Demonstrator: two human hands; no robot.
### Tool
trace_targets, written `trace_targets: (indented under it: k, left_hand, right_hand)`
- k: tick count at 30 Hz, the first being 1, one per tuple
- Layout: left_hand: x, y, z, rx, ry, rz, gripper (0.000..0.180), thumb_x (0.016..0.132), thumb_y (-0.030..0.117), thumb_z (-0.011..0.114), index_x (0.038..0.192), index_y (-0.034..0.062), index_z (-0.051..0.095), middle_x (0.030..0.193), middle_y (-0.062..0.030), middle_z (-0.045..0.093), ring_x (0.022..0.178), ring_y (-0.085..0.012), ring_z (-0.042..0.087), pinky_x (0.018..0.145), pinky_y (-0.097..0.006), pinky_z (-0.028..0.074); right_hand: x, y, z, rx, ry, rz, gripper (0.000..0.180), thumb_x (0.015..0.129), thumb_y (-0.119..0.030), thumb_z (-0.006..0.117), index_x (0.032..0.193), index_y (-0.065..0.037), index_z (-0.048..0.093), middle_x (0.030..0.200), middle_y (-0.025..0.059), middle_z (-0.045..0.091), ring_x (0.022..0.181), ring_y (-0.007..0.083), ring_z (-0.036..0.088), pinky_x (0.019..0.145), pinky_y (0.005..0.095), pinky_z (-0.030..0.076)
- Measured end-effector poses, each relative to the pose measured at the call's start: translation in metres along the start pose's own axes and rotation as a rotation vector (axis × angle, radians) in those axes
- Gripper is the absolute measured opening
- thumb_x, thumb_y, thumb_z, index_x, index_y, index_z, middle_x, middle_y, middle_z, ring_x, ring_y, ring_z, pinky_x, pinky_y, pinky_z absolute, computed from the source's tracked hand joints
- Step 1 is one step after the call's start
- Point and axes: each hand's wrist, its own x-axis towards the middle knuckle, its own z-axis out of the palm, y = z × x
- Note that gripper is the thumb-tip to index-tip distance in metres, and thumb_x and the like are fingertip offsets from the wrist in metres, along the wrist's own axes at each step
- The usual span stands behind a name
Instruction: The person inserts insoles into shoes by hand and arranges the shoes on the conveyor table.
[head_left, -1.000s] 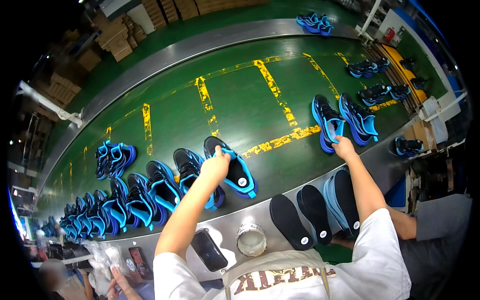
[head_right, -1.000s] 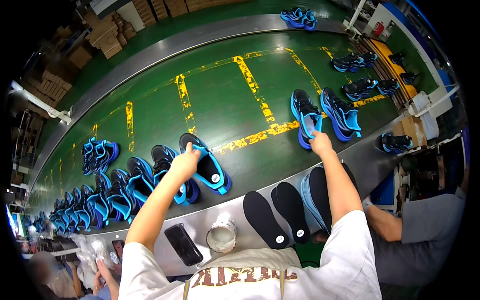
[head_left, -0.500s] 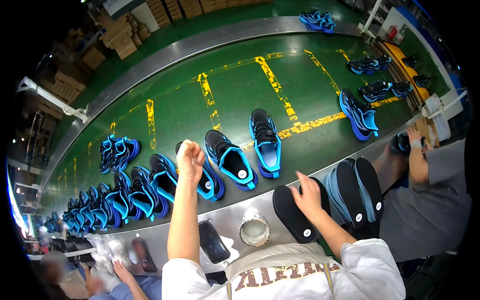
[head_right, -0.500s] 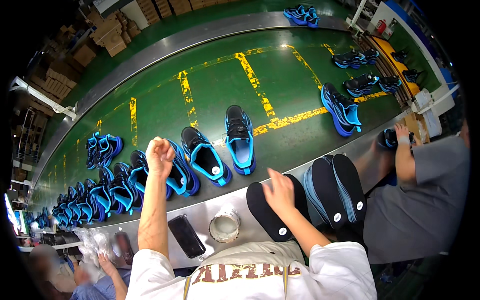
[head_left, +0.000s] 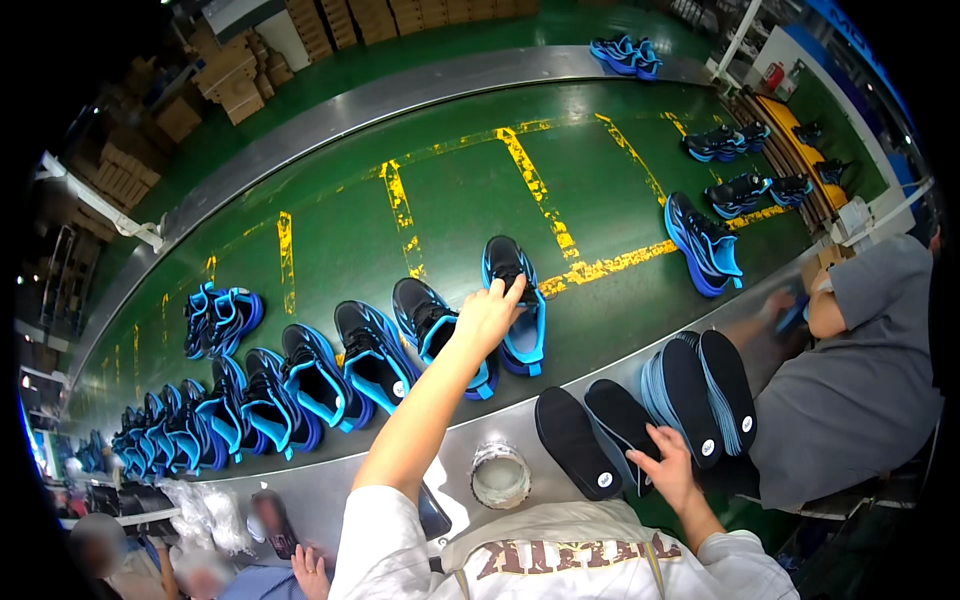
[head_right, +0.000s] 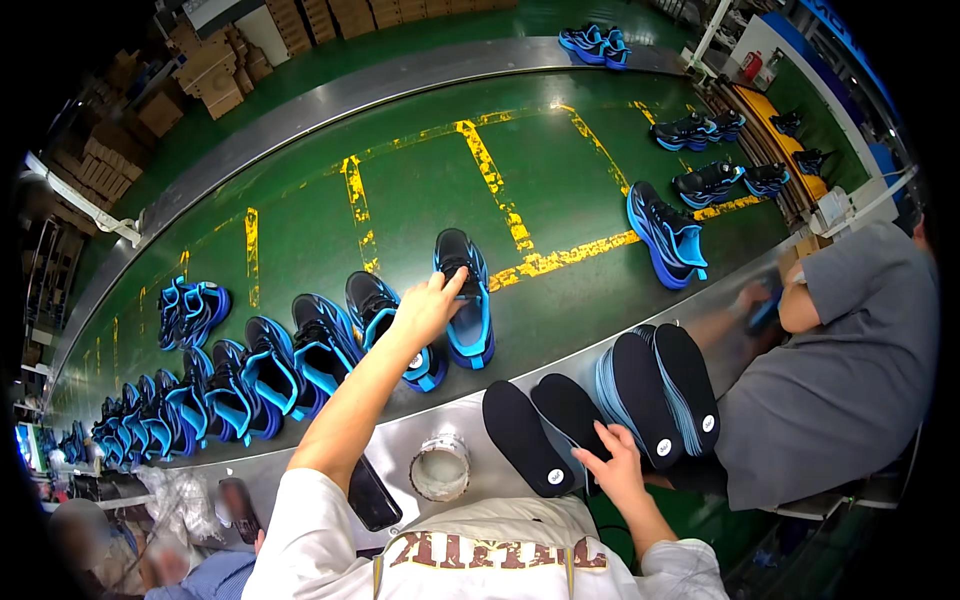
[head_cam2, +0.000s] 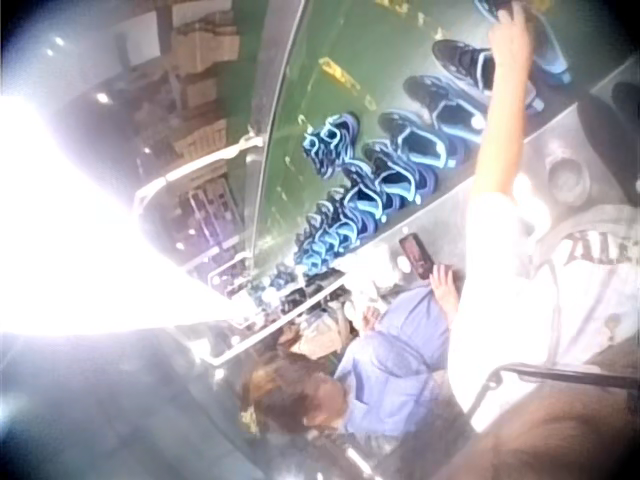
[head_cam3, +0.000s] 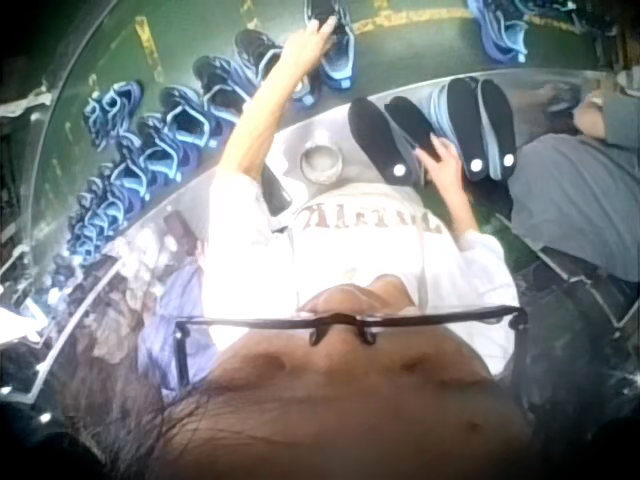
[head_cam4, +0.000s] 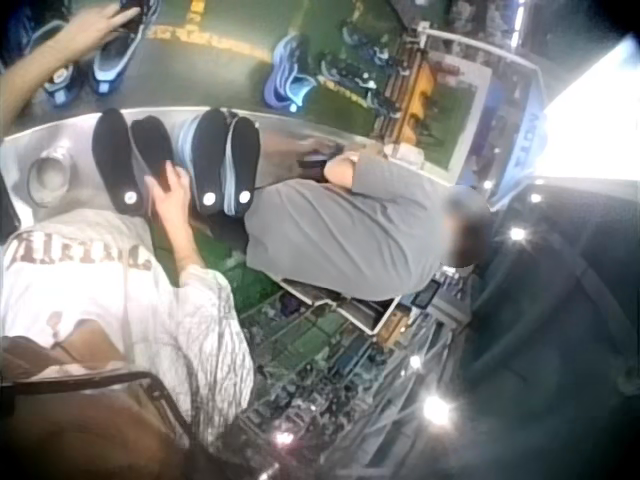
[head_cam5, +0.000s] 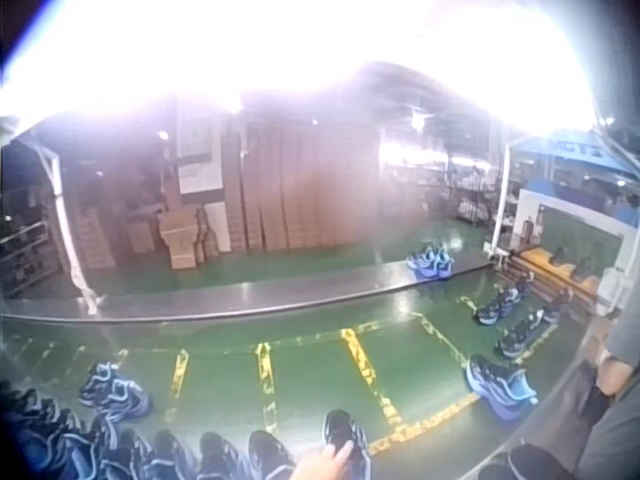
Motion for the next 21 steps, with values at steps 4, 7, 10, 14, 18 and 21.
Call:
trace_targets:
  k: [4,7,10,14,18,21]
  left_hand:
    - [0.022,-0.001,0.001,-0.154,-0.014,-0.08,0.038,0.083,0.032,0.053,0.111,0.0083,0.045,0.085,-0.0138,0.055,0.073,-0.032,0.059,0.061,-0.041,0.048]
    - [0.032,0.002,-0.004,-0.42,-0.041,-0.272,0.039,0.087,0.04,0.043,0.095,0.0031,0.054,0.089,-0.022,0.06,0.084,-0.038,0.057,0.072,-0.045,0.045]
    - [0.035,-0.004,0.001,-0.608,-0.138,-0.495,0.045,0.087,0.043,0.043,0.089,-0.0002,0.055,0.085,-0.0235,0.059,0.087,-0.0389,0.056,0.073,-0.044,0.043]
    - [0.033,-0.018,0.025,-0.792,-0.094,-0.55,0.052,0.087,0.047,0.043,0.084,-0.0034,0.057,0.073,-0.0172,0.059,0.071,-0.0239,0.057,0.065,-0.035,0.043]
    - [0.038,-0.011,0.024,-0.922,-0.108,-0.535,0.053,0.087,0.047,0.044,0.083,-0.0038,0.058,0.069,-0.0111,0.058,0.067,-0.0154,0.051,0.062,-0.031,0.042]
    - [0.034,-0.014,0.025,-0.972,-0.072,-0.549,0.049,0.086,0.046,0.048,0.082,-0.0017,0.06,0.063,-0.004,0.054,0.06,-0.0111,0.048,0.054,-0.028,0.039]
  right_hand:
    - [0.058,-0.065,-0.041,0.234,-0.035,-0.177,0.026,0.07,-0.017,0.071,0.091,-0.004,0.066,0.084,0.008,0.058,0.068,0.0139,0.057,0.061,0.0233,0.045]
    - [0.114,-0.104,-0.057,0.366,-0.327,-0.162,0.022,0.075,-0.022,0.068,0.08,-0.001,0.066,0.073,0.0068,0.061,0.064,0.0111,0.056,0.058,0.0233,0.045]
    - [0.164,-0.138,-0.041,0.389,-0.697,-0.017,0.018,0.071,-0.016,0.069,0.074,0.002,0.067,0.059,0.0034,0.059,0.053,0.0066,0.05,0.049,0.0221,0.04]
    - [0.211,-0.143,0.03,-0.048,-0.659,-0.088,0.021,0.064,-0.023,0.069,0.072,-0.003,0.067,0.061,0.0128,0.061,0.054,0.0153,0.057,0.055,0.0303,0.047]
    - [0.225,-0.115,0.112,-0.329,-0.231,-0.551,0.015,0.073,-0.014,0.057,0.068,-0.001,0.062,0.077,0.02,0.058,0.074,0.0334,0.059,0.07,0.0397,0.048]
    - [0.207,-0.135,0.103,-0.46,-0.317,-0.525,0.02,0.078,-0.011,0.05,0.088,0.002,0.061,0.106,0.0225,0.048,0.093,0.0347,0.053,0.078,0.0406,0.047]
